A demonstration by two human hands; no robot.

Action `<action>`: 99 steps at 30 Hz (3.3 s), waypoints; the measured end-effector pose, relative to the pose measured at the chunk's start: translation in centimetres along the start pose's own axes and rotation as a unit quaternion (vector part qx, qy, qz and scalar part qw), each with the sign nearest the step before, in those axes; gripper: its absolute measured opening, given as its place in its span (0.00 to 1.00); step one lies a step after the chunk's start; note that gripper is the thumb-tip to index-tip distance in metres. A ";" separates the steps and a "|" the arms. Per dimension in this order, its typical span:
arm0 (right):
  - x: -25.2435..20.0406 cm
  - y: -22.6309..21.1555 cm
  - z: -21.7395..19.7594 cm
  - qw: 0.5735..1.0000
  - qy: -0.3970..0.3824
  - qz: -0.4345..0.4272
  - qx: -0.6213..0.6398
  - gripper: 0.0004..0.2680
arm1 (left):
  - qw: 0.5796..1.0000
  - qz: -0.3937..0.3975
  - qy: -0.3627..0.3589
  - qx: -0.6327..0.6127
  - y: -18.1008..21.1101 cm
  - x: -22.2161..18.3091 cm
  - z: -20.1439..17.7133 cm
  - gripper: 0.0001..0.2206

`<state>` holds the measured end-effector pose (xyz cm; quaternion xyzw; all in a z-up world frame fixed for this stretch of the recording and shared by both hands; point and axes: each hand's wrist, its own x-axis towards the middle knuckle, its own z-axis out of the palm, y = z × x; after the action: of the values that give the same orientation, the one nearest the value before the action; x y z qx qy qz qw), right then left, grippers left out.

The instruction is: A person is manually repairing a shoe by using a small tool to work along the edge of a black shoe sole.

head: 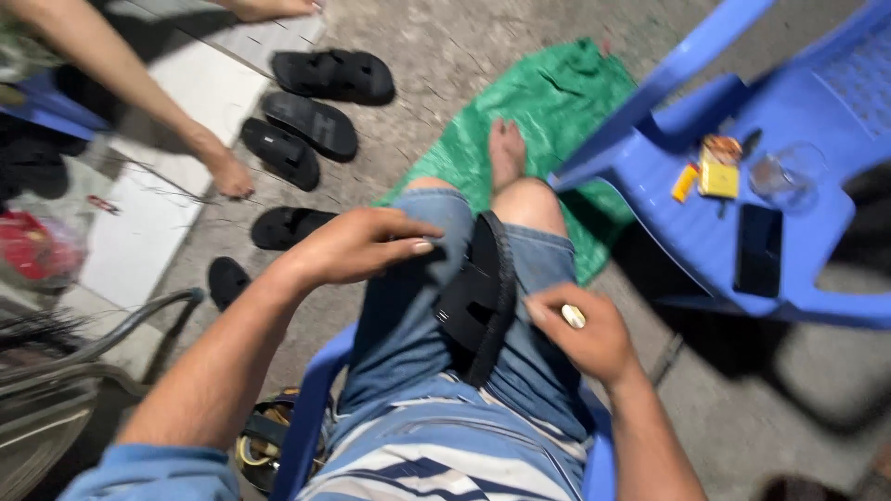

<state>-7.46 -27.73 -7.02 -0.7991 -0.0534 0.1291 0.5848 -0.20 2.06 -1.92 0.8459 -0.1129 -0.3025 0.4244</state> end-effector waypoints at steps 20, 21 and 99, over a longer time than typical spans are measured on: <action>0.5 -4.7 -0.1 0.957 0.196 0.056 -0.204 0.09 | 0.925 -0.038 0.372 -0.068 0.3 -19.6 -1.3 0.04; 1.5 -4.6 0.3 0.962 0.169 -0.003 -0.215 0.09 | 0.925 0.128 0.353 -0.057 2.7 -21.5 -2.2 0.04; 5.2 -2.2 1.0 0.995 0.015 0.054 -0.087 0.10 | 0.886 0.311 0.167 -0.300 8.6 -17.3 3.0 0.11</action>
<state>-2.55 -24.90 -5.96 -0.8506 -0.0126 0.1434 0.5057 -15.17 2.58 10.71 0.6379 -0.2014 -0.0293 0.7427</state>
